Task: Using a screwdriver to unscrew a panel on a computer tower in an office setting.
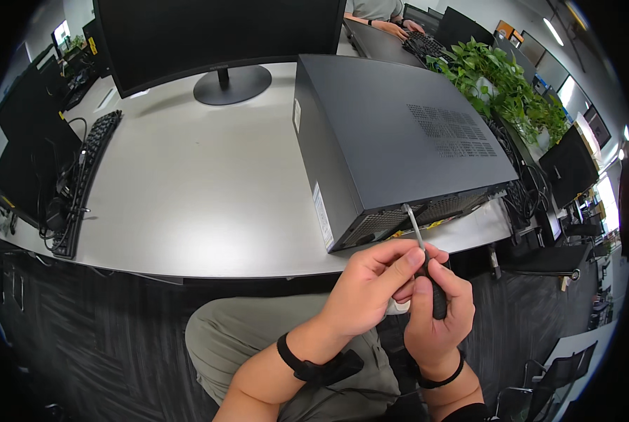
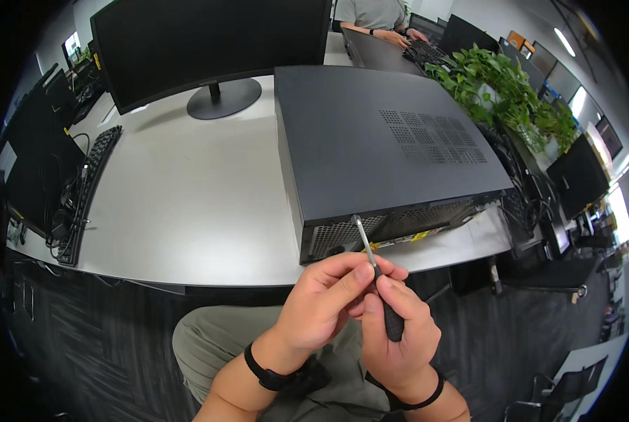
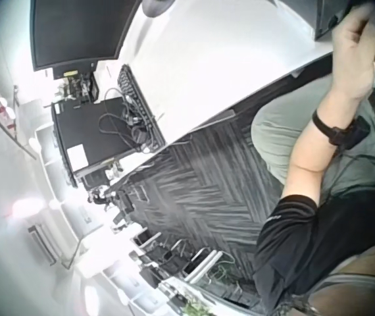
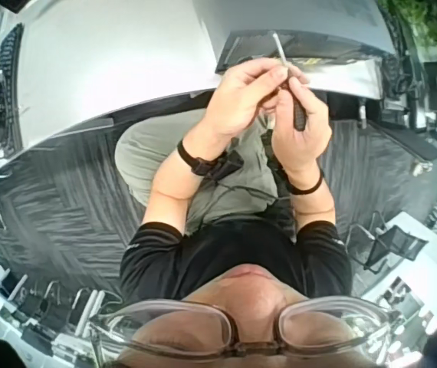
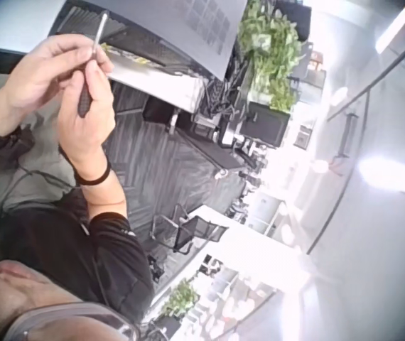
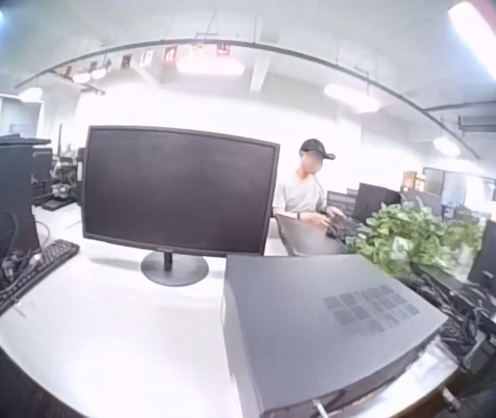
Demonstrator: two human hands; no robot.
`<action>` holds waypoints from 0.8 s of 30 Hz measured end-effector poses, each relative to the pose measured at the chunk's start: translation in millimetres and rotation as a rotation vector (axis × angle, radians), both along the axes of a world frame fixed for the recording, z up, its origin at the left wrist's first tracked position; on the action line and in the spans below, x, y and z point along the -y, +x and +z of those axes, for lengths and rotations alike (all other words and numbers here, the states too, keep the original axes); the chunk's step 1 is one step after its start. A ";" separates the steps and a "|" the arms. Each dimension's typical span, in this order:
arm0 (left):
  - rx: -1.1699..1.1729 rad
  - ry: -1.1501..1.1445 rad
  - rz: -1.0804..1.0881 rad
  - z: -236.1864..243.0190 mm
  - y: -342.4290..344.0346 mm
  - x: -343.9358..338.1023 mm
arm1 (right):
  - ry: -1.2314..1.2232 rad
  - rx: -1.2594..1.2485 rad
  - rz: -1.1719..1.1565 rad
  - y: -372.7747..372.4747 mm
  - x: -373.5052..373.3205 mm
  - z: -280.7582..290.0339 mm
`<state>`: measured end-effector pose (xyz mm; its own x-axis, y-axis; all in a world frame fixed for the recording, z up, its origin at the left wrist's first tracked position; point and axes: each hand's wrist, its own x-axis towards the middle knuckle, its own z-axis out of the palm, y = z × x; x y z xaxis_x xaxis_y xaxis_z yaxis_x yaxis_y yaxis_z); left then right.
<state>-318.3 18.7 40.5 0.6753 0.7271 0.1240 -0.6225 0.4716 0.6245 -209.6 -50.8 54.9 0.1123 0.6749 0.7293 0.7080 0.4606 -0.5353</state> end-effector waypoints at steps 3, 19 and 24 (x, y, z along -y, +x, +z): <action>0.020 0.007 0.002 -1.4 0.1 -0.5 | -0.049 -0.072 0.030 -1.7 1.6 -0.9; 0.118 -0.030 -0.066 -3.9 -0.8 -1.9 | -0.008 0.109 -0.086 -12.4 -0.1 9.2; 0.125 -0.072 -0.090 2.4 -1.1 -3.2 | -0.153 0.071 -0.072 -15.2 4.8 28.2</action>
<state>-319.3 22.0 42.9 0.7207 0.6744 0.1605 -0.6463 0.5700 0.5074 -224.8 -55.5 83.1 0.1158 0.7705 0.6269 0.7748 0.3248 -0.5424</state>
